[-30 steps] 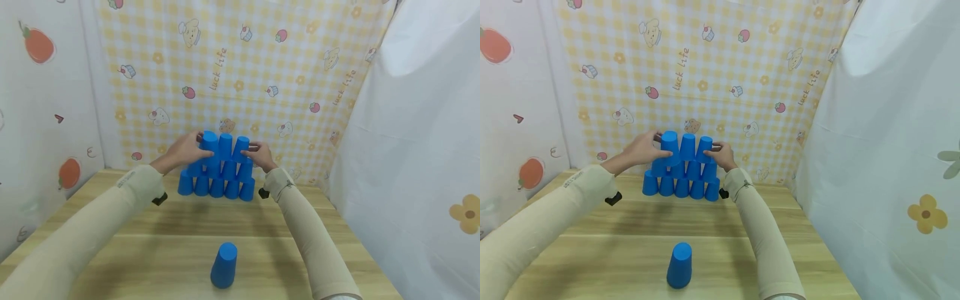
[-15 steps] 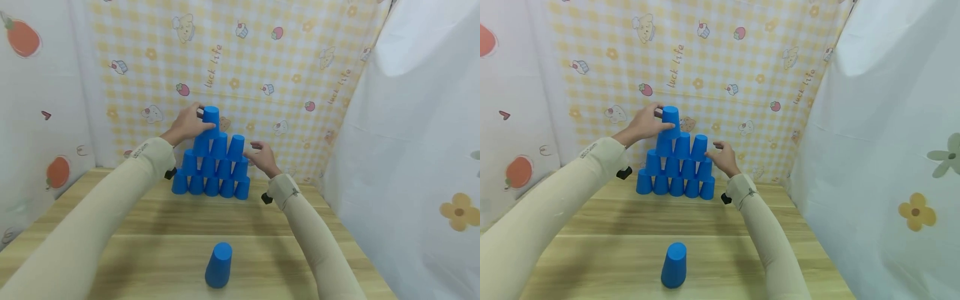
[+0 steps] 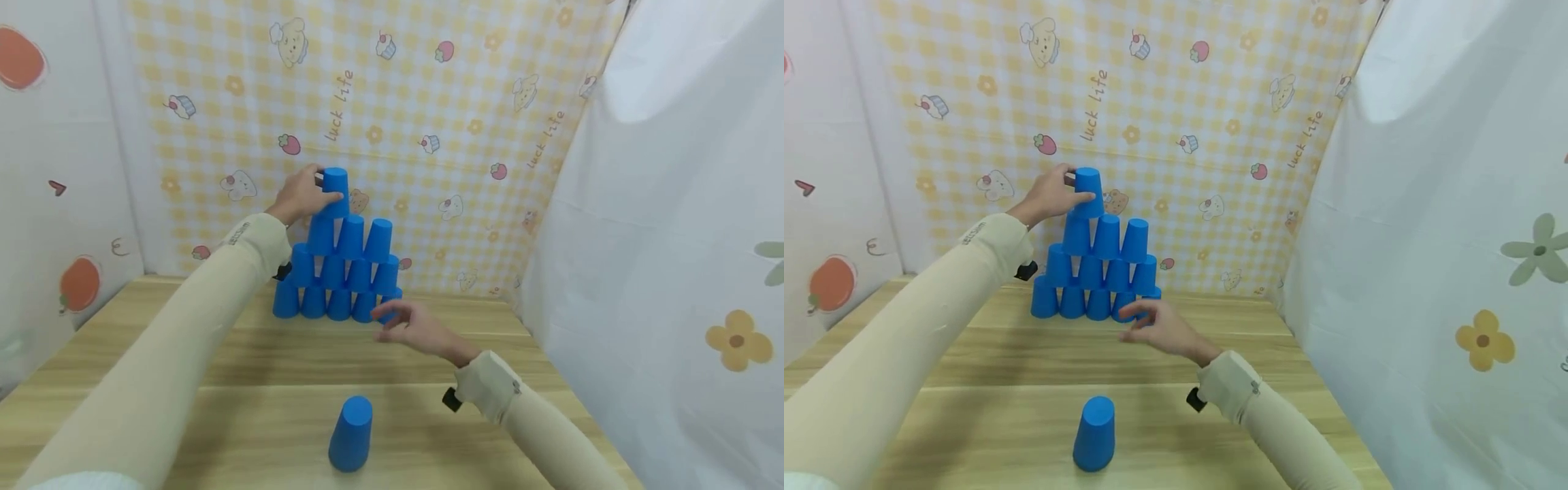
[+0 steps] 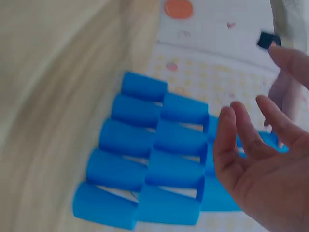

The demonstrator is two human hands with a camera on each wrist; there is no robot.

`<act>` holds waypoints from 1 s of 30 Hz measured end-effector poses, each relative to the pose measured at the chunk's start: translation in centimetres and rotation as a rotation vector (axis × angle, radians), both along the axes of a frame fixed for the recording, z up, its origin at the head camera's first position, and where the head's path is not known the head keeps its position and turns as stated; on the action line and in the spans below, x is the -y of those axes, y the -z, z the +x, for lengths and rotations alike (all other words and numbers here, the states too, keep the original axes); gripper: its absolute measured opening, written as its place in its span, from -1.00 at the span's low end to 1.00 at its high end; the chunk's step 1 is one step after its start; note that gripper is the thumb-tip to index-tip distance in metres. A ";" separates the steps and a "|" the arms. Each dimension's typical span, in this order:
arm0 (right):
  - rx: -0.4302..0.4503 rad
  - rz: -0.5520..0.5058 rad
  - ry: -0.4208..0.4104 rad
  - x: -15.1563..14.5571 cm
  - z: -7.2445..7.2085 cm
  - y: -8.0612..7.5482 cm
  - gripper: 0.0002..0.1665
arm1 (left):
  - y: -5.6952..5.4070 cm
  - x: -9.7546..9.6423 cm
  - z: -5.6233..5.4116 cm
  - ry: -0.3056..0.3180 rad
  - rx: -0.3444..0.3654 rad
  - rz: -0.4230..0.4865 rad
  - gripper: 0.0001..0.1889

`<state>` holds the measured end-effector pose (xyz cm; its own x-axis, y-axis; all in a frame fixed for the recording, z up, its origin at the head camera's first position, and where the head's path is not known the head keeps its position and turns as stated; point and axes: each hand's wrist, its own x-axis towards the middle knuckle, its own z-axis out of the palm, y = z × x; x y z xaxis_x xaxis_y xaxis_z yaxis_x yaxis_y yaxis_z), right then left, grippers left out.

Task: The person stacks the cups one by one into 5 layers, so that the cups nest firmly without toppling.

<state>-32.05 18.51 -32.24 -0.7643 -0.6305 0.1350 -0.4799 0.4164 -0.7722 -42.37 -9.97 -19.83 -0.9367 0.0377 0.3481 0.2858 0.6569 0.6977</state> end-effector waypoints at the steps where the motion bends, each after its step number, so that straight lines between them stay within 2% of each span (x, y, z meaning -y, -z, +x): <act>1: 0.016 0.034 -0.032 0.1 0.6 0.4 -0.57 | 0.1 0.0 -0.2 0.000 0.002 -0.001 -0.21; 4: 0.068 0.096 -0.139 0.3 1.8 1.8 -0.52 | 0.3 0.0 -0.5 -0.005 0.005 -0.011 -0.22; 9: 0.160 0.102 -0.258 0.1 2.2 3.9 -0.47 | 0.5 -0.1 -0.7 -0.006 0.005 -0.029 -0.21; 16: 0.228 0.106 -0.468 0.1 2.5 5.1 -0.38 | 0.6 -0.4 -0.8 -0.005 0.005 -0.028 -0.22; 19: 0.256 0.085 -0.487 0.4 2.8 5.6 -0.37 | 0.7 -0.1 -0.8 -0.001 0.011 -0.029 -0.22; 23: 0.252 0.073 -0.457 0.6 3.1 6.3 -0.37 | 0.7 0.1 -0.8 0.012 0.020 -0.036 -0.23; 30: 0.247 0.064 -0.422 0.4 3.3 6.8 -0.39 | 1.0 0.1 -1.0 0.034 0.100 -0.072 -0.20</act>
